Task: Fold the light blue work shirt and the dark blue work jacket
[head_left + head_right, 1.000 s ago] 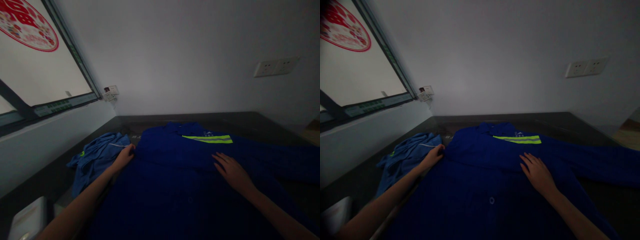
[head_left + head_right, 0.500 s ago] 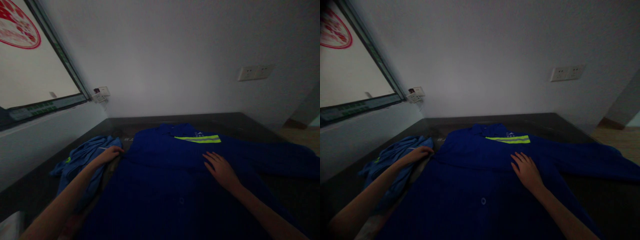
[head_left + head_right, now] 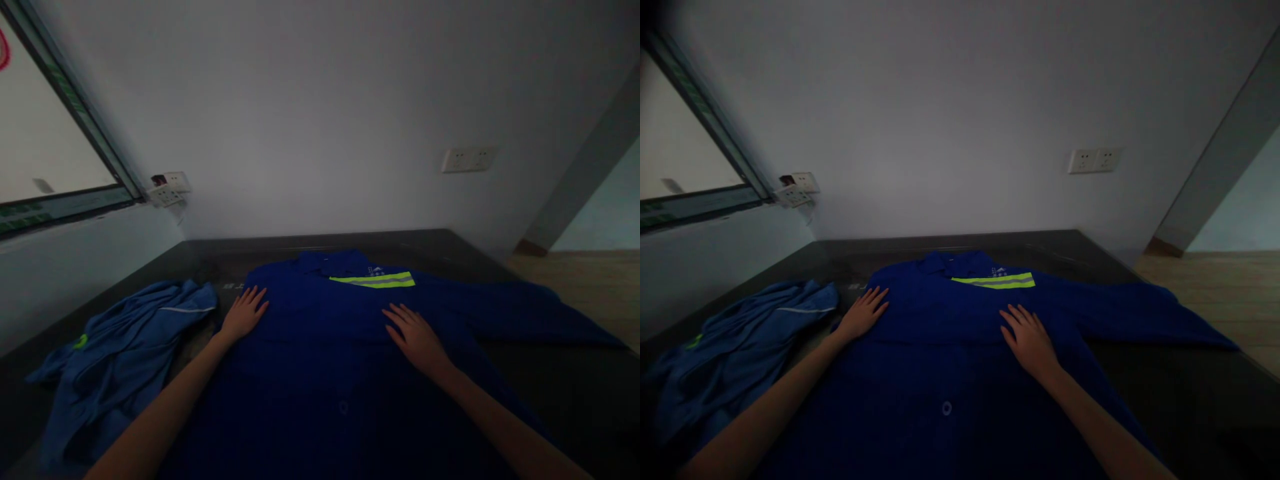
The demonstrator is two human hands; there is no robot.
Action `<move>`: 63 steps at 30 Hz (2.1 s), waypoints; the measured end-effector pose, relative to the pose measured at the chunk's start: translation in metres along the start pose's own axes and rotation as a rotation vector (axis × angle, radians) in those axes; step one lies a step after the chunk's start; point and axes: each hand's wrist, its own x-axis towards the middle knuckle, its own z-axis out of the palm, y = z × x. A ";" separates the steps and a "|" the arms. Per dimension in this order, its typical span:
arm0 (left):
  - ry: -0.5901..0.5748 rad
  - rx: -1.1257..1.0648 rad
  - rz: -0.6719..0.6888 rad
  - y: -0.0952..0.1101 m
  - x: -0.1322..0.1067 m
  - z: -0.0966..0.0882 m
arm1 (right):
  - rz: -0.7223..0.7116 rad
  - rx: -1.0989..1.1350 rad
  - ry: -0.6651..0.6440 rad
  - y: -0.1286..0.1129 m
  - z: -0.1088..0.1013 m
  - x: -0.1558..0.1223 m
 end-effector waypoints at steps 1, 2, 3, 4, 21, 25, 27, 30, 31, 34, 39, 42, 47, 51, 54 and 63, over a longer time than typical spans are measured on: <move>0.000 0.001 -0.011 -0.002 0.000 0.000 | 0.003 -0.002 -0.006 -0.001 -0.001 0.000; 0.003 0.002 -0.020 -0.003 0.000 0.000 | 0.005 -0.005 -0.012 -0.001 -0.002 0.000; 0.007 0.004 -0.024 -0.003 0.000 -0.001 | 0.007 -0.006 -0.016 -0.002 -0.002 -0.001; 0.008 0.007 -0.022 -0.003 0.000 -0.001 | 0.009 -0.007 -0.020 -0.002 -0.003 -0.001; 0.213 -0.040 0.258 0.061 0.001 -0.035 | 0.032 0.101 -0.125 -0.002 -0.012 0.002; 0.089 -0.197 0.413 0.126 -0.002 -0.049 | 0.016 0.241 -0.046 -0.002 -0.027 -0.001; 0.010 -0.256 0.498 0.161 -0.009 -0.050 | 0.011 0.351 0.012 0.000 -0.038 -0.005; -0.078 -0.315 0.617 0.207 -0.022 -0.045 | 0.038 0.535 0.067 0.008 -0.056 -0.014; -0.092 -0.323 0.656 0.221 -0.026 -0.044 | 0.066 0.588 0.073 0.012 -0.062 -0.018; -0.107 -0.332 0.748 0.256 -0.032 -0.041 | 0.185 0.734 0.086 0.031 -0.076 -0.032; -0.178 -0.356 0.737 0.307 -0.030 -0.038 | 0.477 0.981 0.200 0.076 -0.091 -0.062; -0.188 -0.396 0.738 0.334 -0.037 -0.035 | 0.653 1.049 0.191 0.101 -0.096 -0.086; -0.096 -0.431 0.756 0.360 -0.062 -0.025 | 0.893 1.316 0.645 0.134 -0.088 -0.114; -0.026 -0.400 0.806 0.362 -0.071 -0.016 | 1.052 1.492 0.928 0.156 -0.080 -0.103; -0.014 -0.384 0.823 0.360 -0.071 -0.014 | 1.163 1.522 0.921 0.176 -0.085 -0.079; -0.039 -0.409 0.845 0.359 -0.071 -0.016 | 0.993 1.294 0.871 0.232 -0.106 -0.045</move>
